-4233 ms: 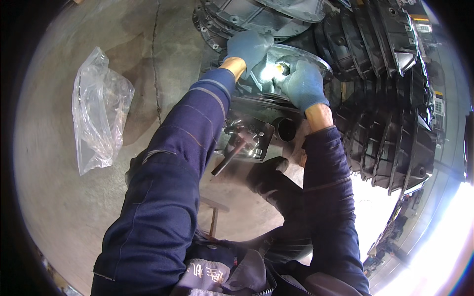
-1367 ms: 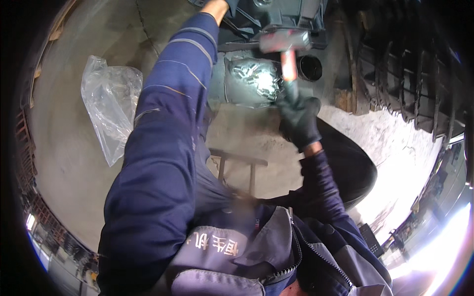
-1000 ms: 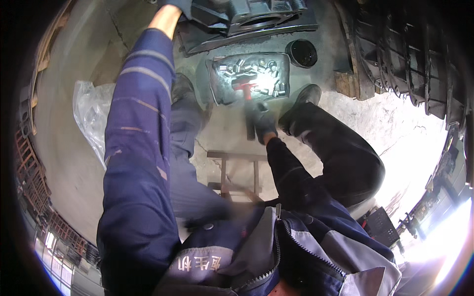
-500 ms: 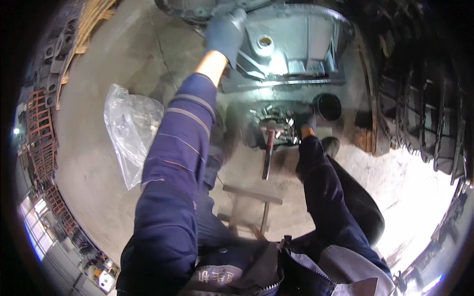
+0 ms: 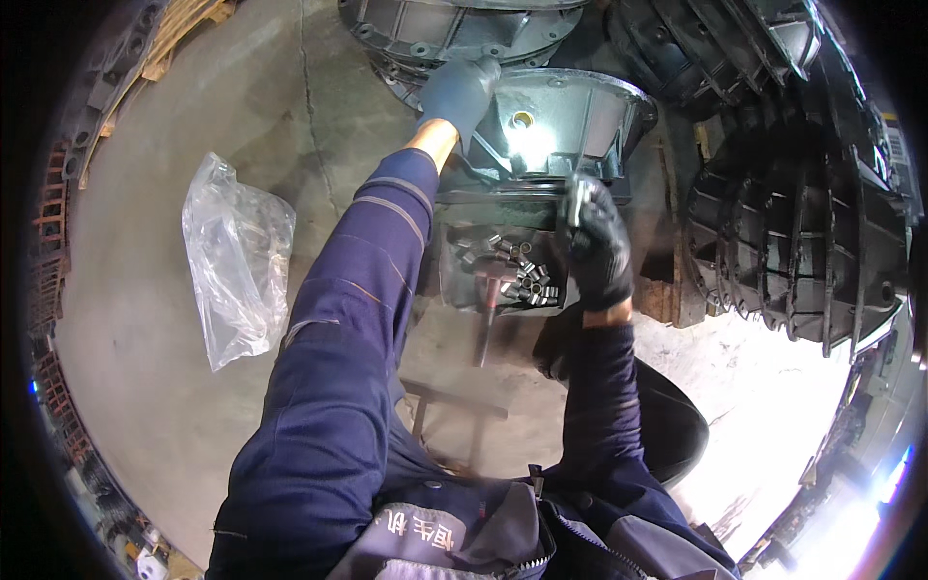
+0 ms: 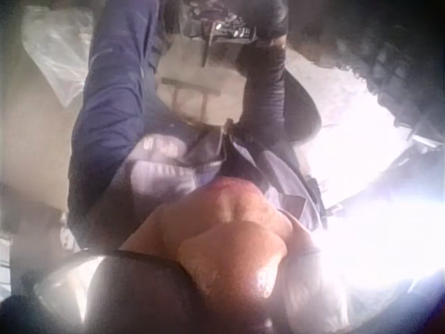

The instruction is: The person sits on the floor and uses a hammer to tap small metal components into a large metal housing. They repeatedly pick up parts, position them, and strike them into place, then move the housing aside and repeat the process on another unit.

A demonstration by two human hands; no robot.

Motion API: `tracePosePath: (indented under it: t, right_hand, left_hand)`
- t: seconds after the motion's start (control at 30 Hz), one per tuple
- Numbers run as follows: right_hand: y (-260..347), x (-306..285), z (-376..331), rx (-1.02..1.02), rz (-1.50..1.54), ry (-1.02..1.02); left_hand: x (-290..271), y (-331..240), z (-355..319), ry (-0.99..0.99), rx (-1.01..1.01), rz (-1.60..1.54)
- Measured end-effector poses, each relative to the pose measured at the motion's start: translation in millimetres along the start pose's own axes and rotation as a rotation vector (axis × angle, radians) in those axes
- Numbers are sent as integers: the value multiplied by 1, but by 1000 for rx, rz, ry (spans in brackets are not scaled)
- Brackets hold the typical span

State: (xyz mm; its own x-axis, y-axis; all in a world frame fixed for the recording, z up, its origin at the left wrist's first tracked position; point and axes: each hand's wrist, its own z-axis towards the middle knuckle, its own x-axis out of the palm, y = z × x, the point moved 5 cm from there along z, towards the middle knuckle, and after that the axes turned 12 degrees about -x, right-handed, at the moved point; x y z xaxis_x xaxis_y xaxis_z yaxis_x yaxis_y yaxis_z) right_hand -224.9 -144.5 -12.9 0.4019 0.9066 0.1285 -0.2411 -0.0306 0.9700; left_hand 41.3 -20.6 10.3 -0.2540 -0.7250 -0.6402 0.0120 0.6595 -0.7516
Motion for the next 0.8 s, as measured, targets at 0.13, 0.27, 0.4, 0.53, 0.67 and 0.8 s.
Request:
tracePosePath:
  t: [0.13,0.27,0.4,0.53,0.67,0.8]
  right_hand:
    - [40,20,77,4,40,-87]
    - [46,47,113,-34,-12,-33]
    - [44,66,115,-100,-175,19]
    - [44,66,110,-178,-433,90]
    - [31,40,60,-398,-589,-11]
    - [-54,-1,-105,-27,-732,-130]
  left_hand:
    - [-1,-1,-1,80,-4,82]
    - [0,0,0,86,89,91]
    - [5,4,4,73,89,71]
    - [12,11,11,64,33,77]
    - [22,16,18,-17,216,128]
    - [31,21,31,-11,303,108]
